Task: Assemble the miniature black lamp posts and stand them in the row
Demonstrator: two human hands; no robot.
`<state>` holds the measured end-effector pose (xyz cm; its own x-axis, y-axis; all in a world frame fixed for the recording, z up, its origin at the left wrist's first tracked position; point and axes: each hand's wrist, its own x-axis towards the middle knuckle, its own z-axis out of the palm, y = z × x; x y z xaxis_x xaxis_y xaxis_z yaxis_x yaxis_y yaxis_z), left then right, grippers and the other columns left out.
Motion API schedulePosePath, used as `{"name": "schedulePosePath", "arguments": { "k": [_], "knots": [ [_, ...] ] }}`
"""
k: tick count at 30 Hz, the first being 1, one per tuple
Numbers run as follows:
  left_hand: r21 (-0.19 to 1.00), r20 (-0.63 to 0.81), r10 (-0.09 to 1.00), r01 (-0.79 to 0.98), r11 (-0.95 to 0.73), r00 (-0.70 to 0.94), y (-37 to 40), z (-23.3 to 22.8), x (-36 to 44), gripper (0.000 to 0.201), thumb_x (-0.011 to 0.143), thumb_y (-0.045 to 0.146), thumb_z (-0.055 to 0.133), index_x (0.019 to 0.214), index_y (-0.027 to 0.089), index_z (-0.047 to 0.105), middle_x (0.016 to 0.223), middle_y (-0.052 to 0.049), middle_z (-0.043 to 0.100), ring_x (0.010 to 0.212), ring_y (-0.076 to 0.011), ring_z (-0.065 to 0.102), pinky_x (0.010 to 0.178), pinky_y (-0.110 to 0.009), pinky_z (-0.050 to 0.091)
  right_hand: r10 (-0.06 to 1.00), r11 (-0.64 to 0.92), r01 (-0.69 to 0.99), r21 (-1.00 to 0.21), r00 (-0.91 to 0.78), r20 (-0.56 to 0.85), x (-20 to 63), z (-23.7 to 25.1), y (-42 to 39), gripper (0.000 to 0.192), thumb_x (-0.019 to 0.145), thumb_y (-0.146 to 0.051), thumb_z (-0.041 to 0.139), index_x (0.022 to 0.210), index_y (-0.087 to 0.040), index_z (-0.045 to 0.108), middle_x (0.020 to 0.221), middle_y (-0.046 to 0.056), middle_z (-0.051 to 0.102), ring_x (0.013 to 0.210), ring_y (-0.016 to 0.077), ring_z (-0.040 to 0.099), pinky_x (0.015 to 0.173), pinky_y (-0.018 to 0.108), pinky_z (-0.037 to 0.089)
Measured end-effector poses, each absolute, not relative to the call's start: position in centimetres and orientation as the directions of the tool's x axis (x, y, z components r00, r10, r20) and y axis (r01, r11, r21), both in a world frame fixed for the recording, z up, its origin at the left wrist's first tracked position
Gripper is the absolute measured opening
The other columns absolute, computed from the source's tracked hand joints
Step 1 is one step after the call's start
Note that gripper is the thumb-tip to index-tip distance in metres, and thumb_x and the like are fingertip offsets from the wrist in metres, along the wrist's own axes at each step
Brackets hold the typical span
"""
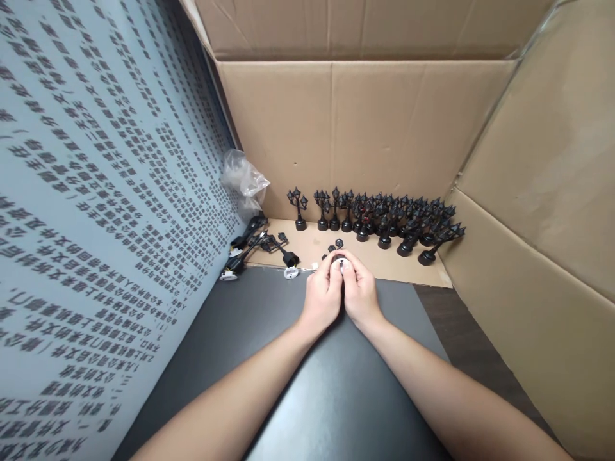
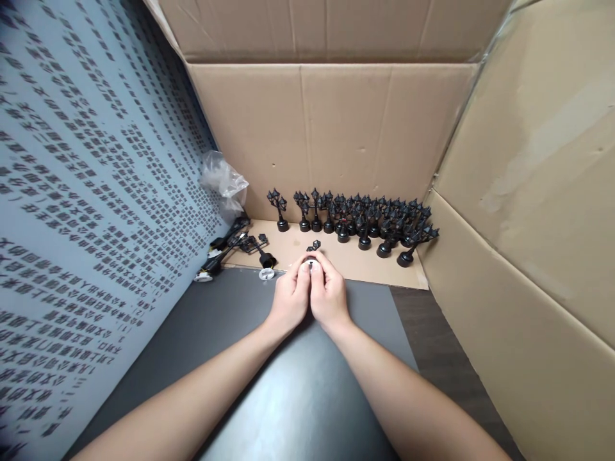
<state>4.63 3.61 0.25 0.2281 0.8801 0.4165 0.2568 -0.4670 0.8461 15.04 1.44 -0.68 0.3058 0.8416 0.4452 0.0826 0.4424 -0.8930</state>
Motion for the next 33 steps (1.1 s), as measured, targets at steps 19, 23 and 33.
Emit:
{"name": "schedulePosePath", "arguments": {
  "k": [19,23,33],
  "knots": [
    [0.860,0.418,0.885,0.225,-0.458,0.204,3.68,0.08,4.65,0.043,0.110,0.042,0.046,0.141,0.021,0.067,0.129,-0.010,0.077,0.118,-0.0251,0.073,0.106,-0.040,0.056,0.840,0.449,0.078,-0.890,0.303,0.450,14.96,-0.51,1.59,0.034,0.108,-0.040,0.049,0.121,-0.024,0.076,0.123,0.006,0.077,0.113,0.0243,0.072,0.103,0.039,0.057],
    [0.862,0.417,0.885,0.219,-0.457,0.205,3.76,0.12,4.46,0.045,0.109,0.045,0.047,0.139,0.021,0.069,0.114,-0.008,0.081,0.109,-0.0244,0.075,0.101,-0.038,0.058,0.838,0.454,0.062,-0.889,0.307,0.450,14.89,-0.29,1.43,0.034,0.108,-0.040,0.048,0.121,-0.024,0.075,0.124,0.005,0.077,0.114,0.0236,0.072,0.104,0.037,0.056],
    [0.848,0.445,0.872,0.216,-0.484,0.206,3.78,-0.06,4.60,0.043,0.111,0.043,0.045,0.142,0.023,0.066,0.137,-0.009,0.074,0.127,-0.0250,0.070,0.112,-0.041,0.052,0.829,0.460,0.014,-0.888,0.350,0.435,14.53,-1.03,1.61,0.036,0.108,-0.042,0.049,0.126,-0.024,0.074,0.132,0.007,0.075,0.128,0.0249,0.068,0.116,0.043,0.051]
  ]
}}
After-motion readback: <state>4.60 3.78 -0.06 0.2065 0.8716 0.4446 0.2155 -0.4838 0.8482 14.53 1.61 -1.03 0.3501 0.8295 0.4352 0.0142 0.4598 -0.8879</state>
